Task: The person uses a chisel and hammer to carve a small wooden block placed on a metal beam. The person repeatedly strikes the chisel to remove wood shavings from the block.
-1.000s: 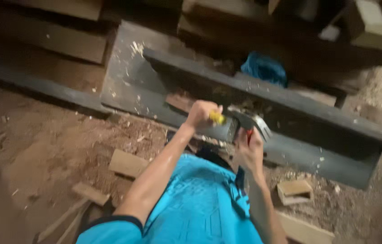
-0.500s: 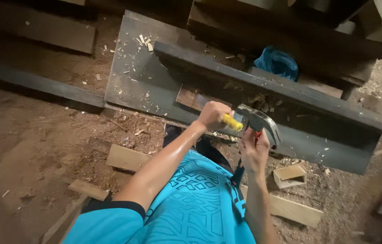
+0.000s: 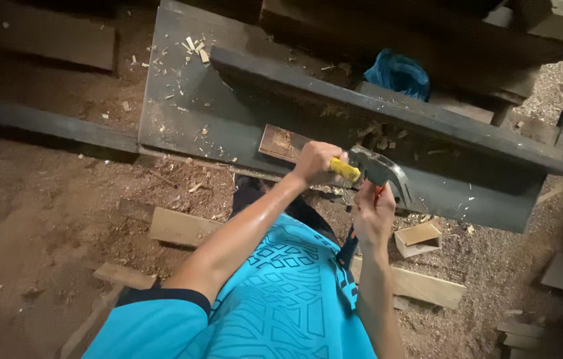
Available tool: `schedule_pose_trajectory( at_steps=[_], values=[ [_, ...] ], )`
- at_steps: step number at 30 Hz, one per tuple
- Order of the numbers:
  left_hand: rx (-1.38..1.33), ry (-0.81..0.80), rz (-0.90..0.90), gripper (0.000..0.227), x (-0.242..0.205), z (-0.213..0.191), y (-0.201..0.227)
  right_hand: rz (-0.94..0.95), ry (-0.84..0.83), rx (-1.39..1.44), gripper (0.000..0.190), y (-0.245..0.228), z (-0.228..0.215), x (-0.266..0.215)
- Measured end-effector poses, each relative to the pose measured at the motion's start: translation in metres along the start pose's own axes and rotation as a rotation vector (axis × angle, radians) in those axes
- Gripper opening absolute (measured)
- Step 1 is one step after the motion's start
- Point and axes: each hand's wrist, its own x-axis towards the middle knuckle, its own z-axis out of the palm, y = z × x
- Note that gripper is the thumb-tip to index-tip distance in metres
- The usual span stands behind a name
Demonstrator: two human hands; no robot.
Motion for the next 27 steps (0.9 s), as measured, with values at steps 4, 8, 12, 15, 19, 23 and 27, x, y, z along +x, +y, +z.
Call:
schedule_pose_trajectory(
  at_steps=[4,8,12,15,19,23,27],
  values=[
    [0.094,-0.008,-0.058,0.021,-0.001,0.002,0.002,-0.051,-0.043,-0.057,0.022,0.000,-0.004,-0.001],
    [0.098,0.044,-0.063,0.013,0.006,0.010,0.001,-0.014,-0.057,-0.020,0.023,-0.007,-0.006,0.009],
    [0.126,0.045,-0.084,0.016,0.015,0.009,0.000,0.057,-0.034,-0.002,0.020,-0.015,-0.010,0.013],
    [0.108,0.087,0.004,0.009,0.019,0.003,-0.002,-0.038,-0.016,-0.117,0.026,-0.017,-0.022,0.009],
    [0.137,0.136,-0.099,0.029,0.024,-0.001,-0.003,-0.286,0.049,0.199,0.024,-0.015,-0.038,0.010],
    [0.119,0.136,-0.068,0.025,0.024,-0.007,-0.003,-0.382,0.099,-0.197,0.024,-0.008,-0.034,0.017],
    [0.223,0.107,0.037,0.022,0.024,-0.009,-0.006,-0.021,0.026,-0.581,0.024,-0.012,-0.032,0.020]
  ],
)
